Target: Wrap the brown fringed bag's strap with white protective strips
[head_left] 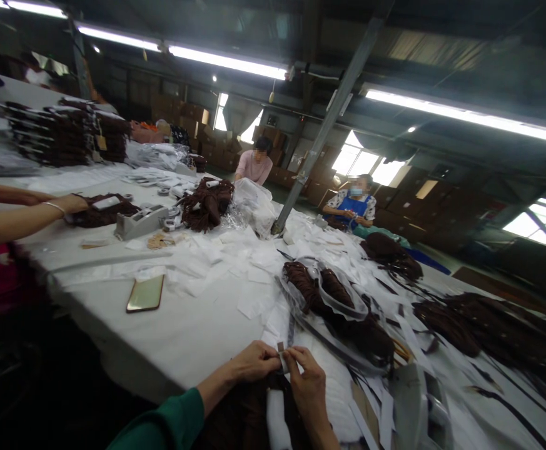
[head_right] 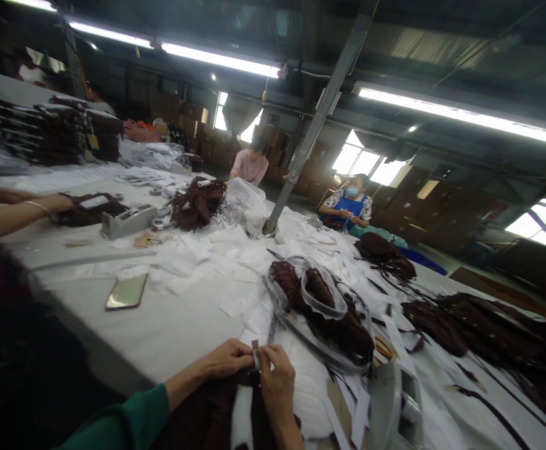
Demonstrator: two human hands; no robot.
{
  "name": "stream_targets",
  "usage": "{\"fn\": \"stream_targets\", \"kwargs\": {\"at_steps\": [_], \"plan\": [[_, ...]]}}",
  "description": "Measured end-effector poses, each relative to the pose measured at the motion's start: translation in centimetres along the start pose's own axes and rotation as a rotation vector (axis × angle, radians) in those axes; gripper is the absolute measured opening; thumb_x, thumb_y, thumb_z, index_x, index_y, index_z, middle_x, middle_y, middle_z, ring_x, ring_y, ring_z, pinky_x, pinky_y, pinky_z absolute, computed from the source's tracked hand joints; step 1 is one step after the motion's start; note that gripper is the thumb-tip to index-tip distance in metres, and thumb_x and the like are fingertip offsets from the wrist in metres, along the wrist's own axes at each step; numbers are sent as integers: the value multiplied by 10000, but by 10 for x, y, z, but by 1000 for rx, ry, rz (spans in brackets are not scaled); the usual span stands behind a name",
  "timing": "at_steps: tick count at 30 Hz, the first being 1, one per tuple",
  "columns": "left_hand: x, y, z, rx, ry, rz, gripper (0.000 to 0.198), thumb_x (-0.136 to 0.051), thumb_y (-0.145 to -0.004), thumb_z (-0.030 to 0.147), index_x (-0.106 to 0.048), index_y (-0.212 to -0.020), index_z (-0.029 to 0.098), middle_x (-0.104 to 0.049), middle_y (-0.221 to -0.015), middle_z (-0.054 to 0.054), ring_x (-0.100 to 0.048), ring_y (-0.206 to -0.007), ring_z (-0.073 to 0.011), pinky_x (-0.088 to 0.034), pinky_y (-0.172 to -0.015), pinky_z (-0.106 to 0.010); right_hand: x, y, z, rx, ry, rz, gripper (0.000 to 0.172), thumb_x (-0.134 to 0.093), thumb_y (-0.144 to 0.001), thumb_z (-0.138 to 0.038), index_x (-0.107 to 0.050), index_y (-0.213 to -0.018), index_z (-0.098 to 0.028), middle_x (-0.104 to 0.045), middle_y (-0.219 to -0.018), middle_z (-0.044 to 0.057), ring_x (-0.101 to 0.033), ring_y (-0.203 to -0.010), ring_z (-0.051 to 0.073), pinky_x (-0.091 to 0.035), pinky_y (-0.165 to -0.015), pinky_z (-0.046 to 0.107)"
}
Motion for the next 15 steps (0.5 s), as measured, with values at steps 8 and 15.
{"fn": "stream_targets", "kwargs": {"at_steps": [8,15], "plan": [[5,-3,-10,68,157,55,480,-559,-744,561,-421,-505,168,-301,-478,73,-248,-471,-63,-169,-462,-248,3,3,-1,-6,13,93,301,-544,-879,-435,-698,-983,-198,-701,-928,93,-649,-851,234,-519,-770,347],[2,-1,-17,122,244,20,505,-592,-678,635,-556,-616,135,-443,-521,43,-378,-491,-85,-260,-483,-239,7,7,-4,420,210,-183,355,-565,-875,-318,-582,-1218,-229,-621,-1124,116,-598,-1036,254,-534,-860,405]]}}
Point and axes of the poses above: each hand's wrist, its own y-axis away from the middle knuckle, its own x-axis out of the back of the hand, z = x × y, the point moved 6 cm from there along -y, towards the middle knuckle
